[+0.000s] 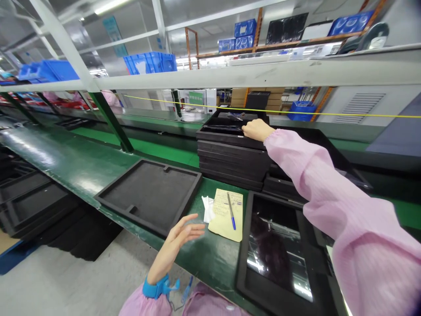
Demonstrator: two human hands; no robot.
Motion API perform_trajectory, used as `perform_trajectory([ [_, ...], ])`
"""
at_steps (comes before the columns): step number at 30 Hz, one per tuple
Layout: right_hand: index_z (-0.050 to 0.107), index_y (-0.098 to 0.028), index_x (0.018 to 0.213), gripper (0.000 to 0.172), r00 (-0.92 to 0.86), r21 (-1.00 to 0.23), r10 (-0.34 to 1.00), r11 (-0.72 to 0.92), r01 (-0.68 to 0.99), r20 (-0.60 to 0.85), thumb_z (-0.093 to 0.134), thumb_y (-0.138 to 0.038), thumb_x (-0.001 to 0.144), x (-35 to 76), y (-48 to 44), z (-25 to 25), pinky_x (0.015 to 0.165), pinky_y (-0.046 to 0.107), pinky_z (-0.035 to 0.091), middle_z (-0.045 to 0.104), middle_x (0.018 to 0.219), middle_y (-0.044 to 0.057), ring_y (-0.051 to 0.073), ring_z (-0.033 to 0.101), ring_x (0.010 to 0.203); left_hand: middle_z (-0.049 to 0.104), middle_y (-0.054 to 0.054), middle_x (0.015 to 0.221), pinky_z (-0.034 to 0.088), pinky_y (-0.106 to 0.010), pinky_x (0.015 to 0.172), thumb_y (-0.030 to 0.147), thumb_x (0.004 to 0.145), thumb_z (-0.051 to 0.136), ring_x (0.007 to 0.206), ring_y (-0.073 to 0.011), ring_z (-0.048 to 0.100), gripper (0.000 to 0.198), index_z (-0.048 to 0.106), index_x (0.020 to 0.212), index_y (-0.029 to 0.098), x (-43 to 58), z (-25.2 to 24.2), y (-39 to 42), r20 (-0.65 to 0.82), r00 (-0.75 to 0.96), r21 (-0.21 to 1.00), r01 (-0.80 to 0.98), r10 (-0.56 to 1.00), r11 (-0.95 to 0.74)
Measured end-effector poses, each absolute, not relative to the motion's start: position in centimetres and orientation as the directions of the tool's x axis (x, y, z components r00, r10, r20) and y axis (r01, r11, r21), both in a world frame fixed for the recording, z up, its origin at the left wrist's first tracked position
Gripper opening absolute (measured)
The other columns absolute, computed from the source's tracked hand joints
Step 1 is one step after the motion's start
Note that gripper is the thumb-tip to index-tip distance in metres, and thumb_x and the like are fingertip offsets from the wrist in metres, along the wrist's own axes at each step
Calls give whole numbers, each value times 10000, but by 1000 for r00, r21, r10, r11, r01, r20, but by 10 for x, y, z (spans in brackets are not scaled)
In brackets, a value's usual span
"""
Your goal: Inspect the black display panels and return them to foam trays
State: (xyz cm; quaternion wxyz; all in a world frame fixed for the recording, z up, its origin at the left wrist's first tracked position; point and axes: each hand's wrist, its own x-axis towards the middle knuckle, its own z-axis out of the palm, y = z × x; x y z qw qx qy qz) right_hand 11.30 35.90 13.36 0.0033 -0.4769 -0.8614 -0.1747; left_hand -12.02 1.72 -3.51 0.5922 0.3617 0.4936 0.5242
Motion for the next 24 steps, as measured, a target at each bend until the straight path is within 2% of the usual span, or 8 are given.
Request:
perform_trajectory([
  [5,579,-150,1195,412,-508,203,847,476,856,155,517,-476,951,121,365,134,993,467,442,573,1204,98,225,548,1120,723,-128,1106,466,-403,964,425,868,614,1013,-255,685,438,561,1229,182,-116,-35,15,-205,2,947,-252,979,199],
  [8,589,-153,1176,410,-537,156,811,514,843,233,457,-484,973,128,358,130,1010,441,415,558,1238,97,219,519,1157,728,-121,1089,469,-403,961,430,865,616,1002,-253,689,431,570,1217,186,-115,-34,11,-202,3,947,-254,979,197],
  [12,632,-139,1000,435,-535,125,784,525,842,315,477,-541,941,137,339,115,989,426,383,620,1037,81,217,540,1067,723,-124,1109,457,-420,987,437,859,620,1027,-269,682,440,578,1224,196,-118,-35,4,-219,-27,945,-254,975,205],
  [17,626,-140,1005,392,-488,35,794,511,859,363,500,-503,927,145,323,102,934,396,384,621,1000,88,219,535,1022,710,-116,1146,442,-422,1014,414,903,560,1059,-261,668,410,552,1264,219,-120,-36,0,-176,15,965,-194,984,176],
  [19,636,-145,976,383,-477,1,795,514,858,376,529,-506,905,146,321,100,937,409,368,626,975,88,232,530,1015,695,-106,1189,441,-430,1019,413,907,553,1090,-264,656,405,555,1282,261,-119,-33,-4,-90,138,980,-164,986,112],
  [21,645,-152,944,367,-465,-41,797,518,854,387,546,-501,889,146,320,100,912,409,371,636,955,94,250,534,990,671,-105,1242,432,-451,1031,482,855,606,1148,-293,626,479,570,1297,301,-118,-25,-6,30,332,991,-132,943,15],
  [22,649,-156,929,354,-458,-65,798,521,851,393,550,-493,885,146,318,100,891,405,378,641,950,97,258,538,973,661,-110,1258,424,-468,1039,536,819,625,1177,-313,608,528,587,1293,305,-117,-20,-6,92,472,991,-126,877,-36],
  [24,652,-170,926,315,-449,-117,794,534,837,408,547,-465,886,147,312,102,875,395,392,647,961,94,265,541,966,644,-139,1280,400,-502,1059,641,786,585,1225,-353,571,568,671,1205,267,-109,-9,-4,188,760,982,-157,621,-106],
])
